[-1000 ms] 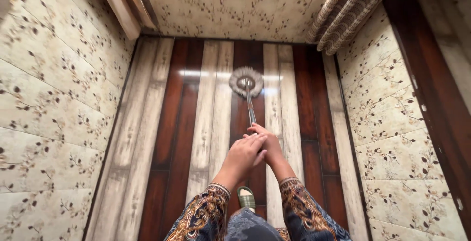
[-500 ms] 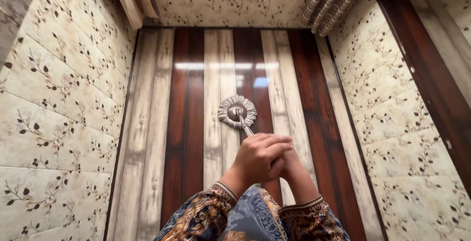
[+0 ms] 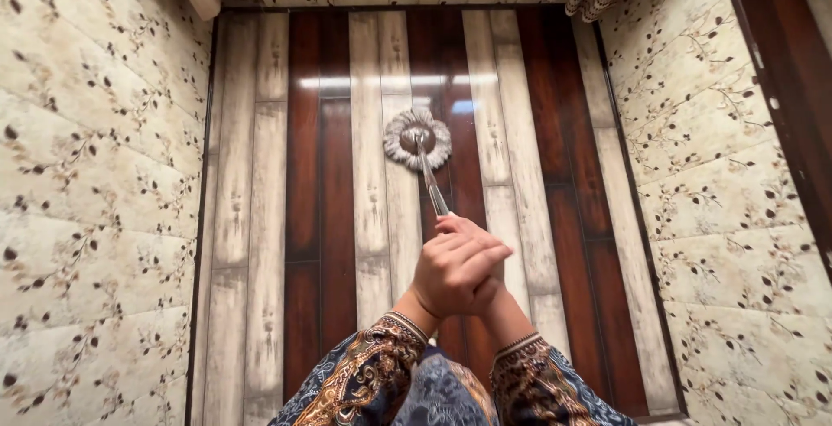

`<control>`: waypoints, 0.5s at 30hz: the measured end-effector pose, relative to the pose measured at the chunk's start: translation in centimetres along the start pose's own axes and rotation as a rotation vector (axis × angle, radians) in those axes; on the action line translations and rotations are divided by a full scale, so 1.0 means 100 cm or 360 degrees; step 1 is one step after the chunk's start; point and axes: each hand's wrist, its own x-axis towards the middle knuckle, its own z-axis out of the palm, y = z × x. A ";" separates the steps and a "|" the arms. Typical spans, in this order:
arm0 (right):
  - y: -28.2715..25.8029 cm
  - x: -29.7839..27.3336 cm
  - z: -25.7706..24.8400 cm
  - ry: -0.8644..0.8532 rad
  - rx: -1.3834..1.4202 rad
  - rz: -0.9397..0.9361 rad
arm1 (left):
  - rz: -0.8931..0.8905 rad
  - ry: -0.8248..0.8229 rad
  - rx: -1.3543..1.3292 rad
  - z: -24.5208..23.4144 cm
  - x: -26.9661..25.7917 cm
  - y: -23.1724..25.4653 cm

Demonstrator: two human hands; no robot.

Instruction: The recorder uses a spin mop to clean the stairs and the adjacent tiled wall.

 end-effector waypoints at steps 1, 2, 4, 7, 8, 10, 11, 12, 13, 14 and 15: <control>0.024 0.015 0.002 -0.0001 0.0008 0.0009 | -0.0008 -0.0009 0.0001 0.011 0.003 -0.018; 0.048 0.028 0.005 0.0067 -0.0180 -0.0215 | -0.0056 -0.0054 -0.0015 0.023 0.005 -0.034; 0.082 0.051 0.005 0.0124 -0.0353 -0.0426 | -0.0122 -0.0110 -0.0024 0.044 0.003 -0.062; 0.111 0.075 0.007 -0.0068 0.1090 0.0433 | -0.0404 -0.0261 0.0061 0.070 -0.013 -0.096; 0.120 0.074 0.012 -0.0134 0.1561 0.0731 | -0.0597 -0.0400 0.0139 0.077 -0.024 -0.105; 0.139 0.069 0.023 -0.0204 0.2024 0.1019 | -0.0775 -0.0530 0.0219 0.090 -0.049 -0.121; 0.148 0.064 0.032 -0.0259 0.1535 0.0826 | -0.0855 -0.0599 0.0186 0.094 -0.065 -0.128; 0.156 0.057 0.041 -0.0302 0.1047 0.0628 | -0.0935 -0.0667 0.0153 0.097 -0.083 -0.134; 0.141 0.052 0.043 -0.0309 0.1046 0.0620 | -0.0933 -0.0658 0.0158 0.090 -0.086 -0.128; 0.125 0.046 0.046 -0.0300 0.0612 0.0403 | -0.0949 -0.0651 0.0133 0.081 -0.091 -0.121; 0.107 0.037 0.051 -0.0286 0.0181 0.0184 | -0.0966 -0.0643 0.0109 0.070 -0.097 -0.112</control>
